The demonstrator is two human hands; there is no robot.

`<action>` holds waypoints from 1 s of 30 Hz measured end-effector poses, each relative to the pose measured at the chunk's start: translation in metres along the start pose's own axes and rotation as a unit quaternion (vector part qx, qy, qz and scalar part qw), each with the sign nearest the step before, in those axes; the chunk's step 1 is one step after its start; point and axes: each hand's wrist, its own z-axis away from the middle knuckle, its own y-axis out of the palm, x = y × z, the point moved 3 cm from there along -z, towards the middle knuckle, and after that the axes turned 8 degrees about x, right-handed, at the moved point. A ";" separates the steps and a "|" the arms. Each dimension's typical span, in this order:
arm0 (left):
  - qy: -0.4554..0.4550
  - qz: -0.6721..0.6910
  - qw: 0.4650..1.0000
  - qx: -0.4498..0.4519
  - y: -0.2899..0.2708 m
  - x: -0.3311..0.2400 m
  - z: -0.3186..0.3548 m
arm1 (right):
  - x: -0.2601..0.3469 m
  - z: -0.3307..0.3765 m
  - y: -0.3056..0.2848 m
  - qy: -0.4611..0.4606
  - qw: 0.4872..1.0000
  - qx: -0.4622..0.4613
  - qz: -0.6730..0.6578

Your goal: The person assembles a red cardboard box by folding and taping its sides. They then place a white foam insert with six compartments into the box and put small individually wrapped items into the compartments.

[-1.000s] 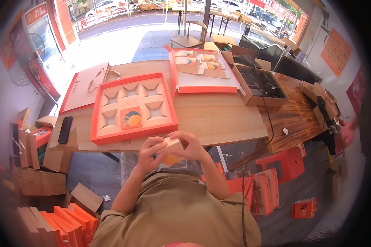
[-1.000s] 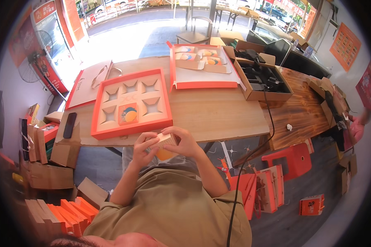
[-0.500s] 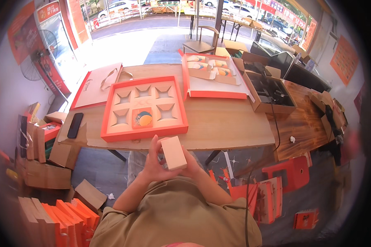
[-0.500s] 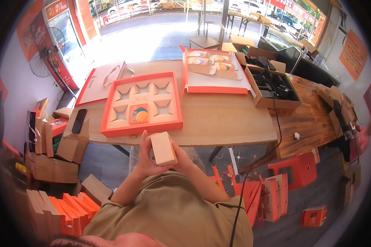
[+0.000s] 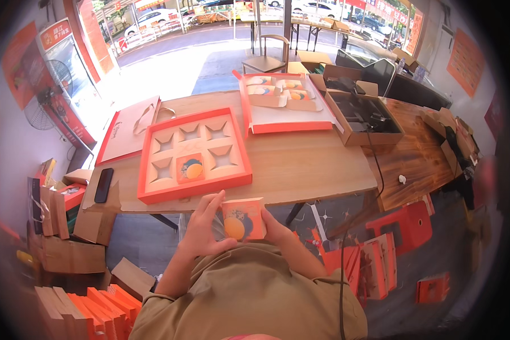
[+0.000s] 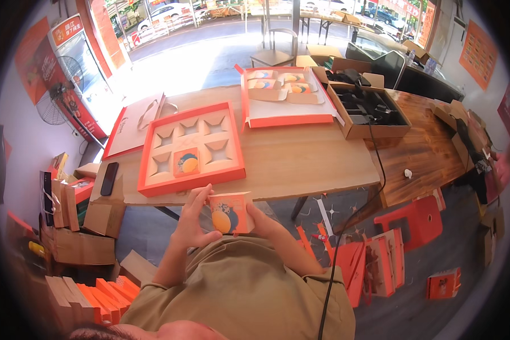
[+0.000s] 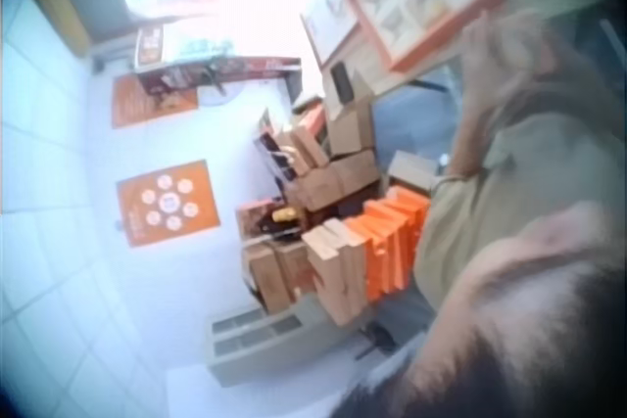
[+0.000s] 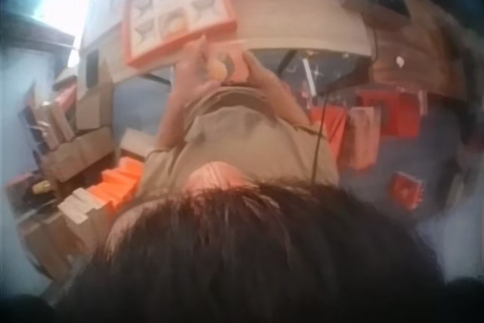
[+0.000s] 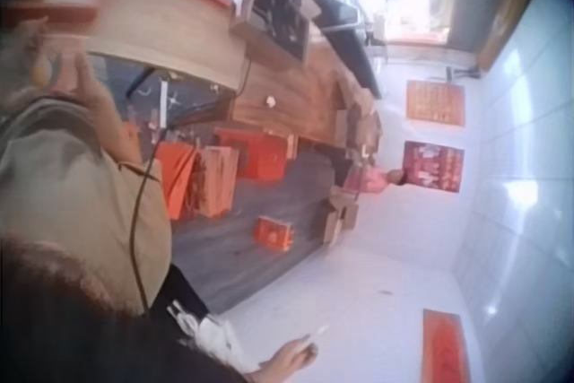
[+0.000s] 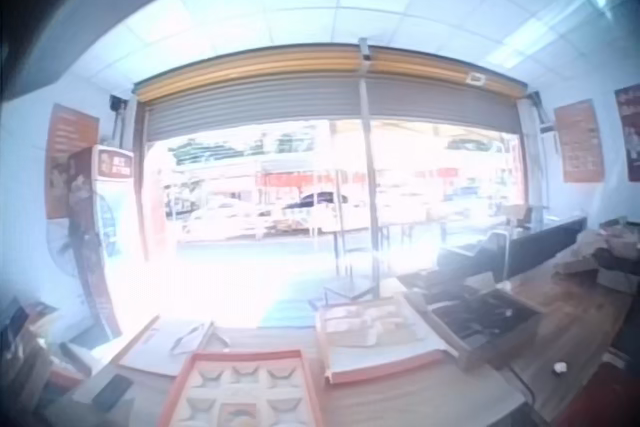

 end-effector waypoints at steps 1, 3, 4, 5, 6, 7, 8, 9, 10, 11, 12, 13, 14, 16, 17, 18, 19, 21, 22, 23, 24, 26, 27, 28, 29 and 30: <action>0.055 -0.030 0.998 0.008 -0.003 -0.003 0.001 | 0.000 0.001 -0.003 0.028 1.000 0.000 0.001; 0.162 -0.096 0.982 0.020 -0.014 -0.010 0.001 | -0.001 0.001 -0.004 0.076 0.997 0.008 0.029; 0.145 -0.084 0.985 0.028 -0.014 -0.014 0.002 | -0.001 -0.005 -0.001 0.097 0.993 0.019 0.058; 0.128 -0.073 0.988 0.036 -0.008 -0.022 0.004 | 0.000 -0.008 0.004 0.050 0.989 0.031 0.137; 0.113 -0.061 0.991 0.040 -0.001 -0.026 0.005 | 0.010 -0.009 0.027 0.003 0.975 0.043 0.217; 0.086 -0.056 0.995 0.005 0.004 -0.027 0.007 | 0.016 -0.009 0.043 -0.045 0.954 0.053 0.292; 0.060 -0.050 0.996 -0.031 0.008 -0.027 0.010 | 0.017 -0.014 0.048 -0.093 0.948 0.049 0.300; 0.034 -0.043 0.996 -0.063 0.011 -0.026 0.013 | 0.016 -0.014 0.050 -0.109 0.935 0.044 0.334; 0.020 -0.023 0.998 -0.050 0.013 -0.020 0.017 | 0.016 -0.015 0.052 -0.124 0.921 0.038 0.368; 0.006 -0.003 0.999 -0.037 0.015 -0.012 0.021 | 0.016 -0.016 0.052 -0.140 0.905 0.032 0.401; -0.005 0.017 1.000 -0.022 0.011 -0.010 0.019 | 0.018 -0.019 0.056 -0.155 0.879 0.033 0.450; -0.007 -0.017 1.000 -0.012 0.007 -0.011 0.020 | 0.019 -0.021 0.060 -0.136 0.871 0.032 0.471; -0.010 -0.050 0.999 -0.001 0.001 -0.015 0.021 | 0.020 -0.022 0.066 -0.116 0.862 0.030 0.492; -0.027 -0.086 0.996 0.007 -0.016 -0.020 0.022 | 0.027 -0.023 0.083 -0.078 0.833 0.004 0.548; -0.042 -0.088 0.995 0.007 -0.028 -0.019 0.023 | 0.031 -0.022 0.087 -0.060 0.811 -0.023 0.581; -0.054 -0.094 0.994 0.011 -0.043 -0.017 0.022 | 0.036 -0.021 0.092 -0.048 0.788 -0.052 0.611; -0.066 -0.111 0.991 -0.031 -0.060 -0.006 0.025 | 0.042 -0.020 0.098 -0.056 0.768 -0.066 0.634; -0.115 -0.116 0.981 -0.100 -0.096 0.017 0.031 | 0.059 -0.021 0.105 -0.066 0.727 -0.094 0.677; -0.147 -0.104 0.975 -0.129 -0.116 0.028 0.031 | 0.065 -0.023 0.101 -0.093 0.698 -0.103 0.702; -0.118 -0.139 0.973 -0.142 -0.134 0.039 0.028 | 0.070 -0.027 0.095 -0.120 0.670 -0.112 0.724; -0.089 -0.174 0.968 -0.155 -0.150 0.053 0.025 | 0.075 -0.031 0.091 -0.147 0.640 -0.121 0.744; -0.094 -0.218 0.963 -0.128 -0.170 0.075 0.021 | 0.091 -0.041 0.089 -0.120 0.611 -0.158 0.767; -0.098 -0.241 0.959 -0.115 -0.176 0.084 0.021 | 0.095 -0.044 0.088 -0.107 0.595 -0.174 0.777; -0.114 -0.228 0.961 -0.109 -0.179 0.094 0.020 | 0.096 -0.046 0.082 -0.105 0.581 -0.179 0.787; -0.130 -0.215 0.963 -0.104 -0.182 0.103 0.019 | 0.097 -0.049 0.071 -0.103 0.566 -0.184 0.797; -0.145 -0.199 0.964 -0.098 -0.183 0.106 0.015 | 0.098 -0.051 0.065 -0.099 0.551 -0.190 0.807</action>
